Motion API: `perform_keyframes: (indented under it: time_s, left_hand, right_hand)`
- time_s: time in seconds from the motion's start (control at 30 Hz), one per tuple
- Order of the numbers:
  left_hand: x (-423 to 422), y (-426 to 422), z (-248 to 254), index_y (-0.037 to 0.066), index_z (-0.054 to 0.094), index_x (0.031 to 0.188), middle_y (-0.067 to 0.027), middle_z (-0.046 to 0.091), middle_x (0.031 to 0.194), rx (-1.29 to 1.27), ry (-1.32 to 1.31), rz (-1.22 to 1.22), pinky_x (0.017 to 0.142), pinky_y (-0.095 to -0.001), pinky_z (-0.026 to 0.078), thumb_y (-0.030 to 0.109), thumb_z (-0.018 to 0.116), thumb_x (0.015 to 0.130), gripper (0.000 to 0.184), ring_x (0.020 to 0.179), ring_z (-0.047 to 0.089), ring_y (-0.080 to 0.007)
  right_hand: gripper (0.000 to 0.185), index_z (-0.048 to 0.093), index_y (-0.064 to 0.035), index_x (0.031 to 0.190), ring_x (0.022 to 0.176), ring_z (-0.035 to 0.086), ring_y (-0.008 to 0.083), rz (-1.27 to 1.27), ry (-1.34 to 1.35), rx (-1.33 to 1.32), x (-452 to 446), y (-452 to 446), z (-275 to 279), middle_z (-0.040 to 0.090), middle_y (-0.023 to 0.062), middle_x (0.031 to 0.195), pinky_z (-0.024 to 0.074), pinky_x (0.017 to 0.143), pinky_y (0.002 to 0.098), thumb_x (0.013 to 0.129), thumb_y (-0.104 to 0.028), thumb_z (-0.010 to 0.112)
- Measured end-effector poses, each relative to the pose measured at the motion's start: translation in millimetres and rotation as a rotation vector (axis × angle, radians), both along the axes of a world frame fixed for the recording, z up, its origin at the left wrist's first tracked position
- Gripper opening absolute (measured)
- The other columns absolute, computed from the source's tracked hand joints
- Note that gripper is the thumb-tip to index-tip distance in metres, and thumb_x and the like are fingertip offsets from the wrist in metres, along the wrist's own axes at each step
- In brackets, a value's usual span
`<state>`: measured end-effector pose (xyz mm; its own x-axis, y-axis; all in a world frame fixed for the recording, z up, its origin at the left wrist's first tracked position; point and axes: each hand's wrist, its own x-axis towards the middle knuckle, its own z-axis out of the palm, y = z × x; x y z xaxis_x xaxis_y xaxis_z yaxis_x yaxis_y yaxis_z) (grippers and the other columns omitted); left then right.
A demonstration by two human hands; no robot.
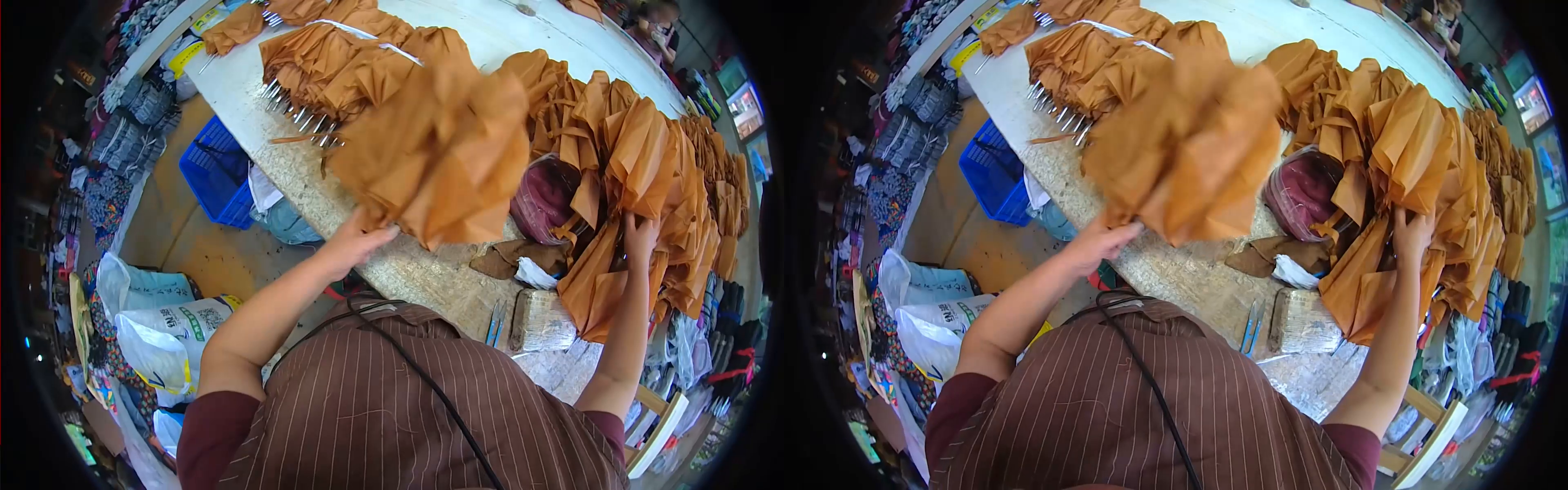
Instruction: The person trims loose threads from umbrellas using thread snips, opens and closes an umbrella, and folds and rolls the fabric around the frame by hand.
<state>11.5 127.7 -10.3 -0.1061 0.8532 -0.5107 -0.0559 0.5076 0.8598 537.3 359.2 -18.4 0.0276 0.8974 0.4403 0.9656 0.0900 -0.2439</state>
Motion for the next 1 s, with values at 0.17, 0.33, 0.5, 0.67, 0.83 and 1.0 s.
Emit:
perform_keyframes:
  time_s: [0.17, 0.33, 0.5, 0.67, 0.83, 1.0]
  left_hand:
    - [7, -6, -27, 0.006, 0.056, 0.105, 0.0028, 0.05, 0.071, -0.183, -0.162, -0.191, 0.04, -0.0192, 0.024, 0.028, 0.066, 0.083, 0.033, 0.047, 0.034, -0.0036]
    - [9, -15, 28, 0.01, 0.055, 0.09, 0.0072, 0.038, 0.062, -0.242, -0.544, -0.215, 0.037, -0.0199, 0.016, 0.03, 0.065, 0.086, 0.023, 0.043, 0.026, -0.002]
    - [33, -27, 80, 0.009, 0.05, 0.079, 0.0065, 0.036, 0.059, 0.147, -0.279, -0.476, 0.039, -0.0205, 0.024, 0.025, 0.062, 0.088, 0.021, 0.043, 0.029, -0.005]
    - [47, -54, 49, 0.005, 0.054, 0.105, 0.0025, 0.046, 0.066, 0.794, 0.098, -0.63, 0.048, -0.0245, 0.036, 0.021, 0.056, 0.09, 0.022, 0.051, 0.04, -0.0077]
    - [-4, -105, 56, 0.003, 0.05, 0.103, 0.0055, 0.036, 0.059, 0.414, 0.14, -0.625, 0.042, -0.0196, 0.029, 0.022, 0.045, 0.095, 0.021, 0.047, 0.032, -0.0033]
    - [-63, -148, 32, 0.004, 0.054, 0.099, 0.0055, 0.041, 0.062, 0.253, 0.016, -0.508, 0.048, -0.0205, 0.032, 0.019, 0.05, 0.094, 0.017, 0.052, 0.036, -0.0025]
  right_hand:
    - [0.062, 0.04, -0.0038, 0.132, 0.124, 0.037, 0.0389, -0.079, -0.047, 0.129, -33, -66, 10, 0.037, 0.0229, 0.136, 0.0332, 0.1, 0.0446, 0.081, -0.029, 0.064]
    - [0.044, 0.047, 0.0014, 0.127, 0.113, 0.05, 0.0255, 0.278, 0.47, -0.065, -101, -129, 71, 0.052, 0.0171, 0.121, 0.0391, 0.095, 0.0334, 0.087, -0.016, 0.058]
    - [0.042, 0.048, 0.0007, 0.126, 0.1, 0.057, 0.0174, 0.646, 0.866, -0.576, -190, -190, 99, 0.061, 0.0114, 0.11, 0.0444, 0.087, 0.0302, 0.09, -0.022, 0.053]
    - [0.036, 0.049, 0.0001, 0.12, 0.1, 0.055, 0.0154, 0.813, 1.557, -0.459, -287, -245, 108, 0.058, 0.0056, 0.112, 0.0447, 0.087, 0.0303, 0.091, -0.021, 0.053]
    - [0.032, 0.055, -0.0003, 0.114, 0.103, 0.055, 0.017, 0.803, 1.742, -0.176, -271, -227, 162, 0.06, 0.0103, 0.11, 0.0453, 0.088, 0.0322, 0.094, -0.025, 0.049]
    - [0.047, 0.049, -0.0004, 0.12, 0.102, 0.056, 0.0177, 0.742, 1.785, -0.145, -301, -217, 164, 0.058, 0.0097, 0.114, 0.0476, 0.083, 0.0302, 0.093, -0.039, 0.049]
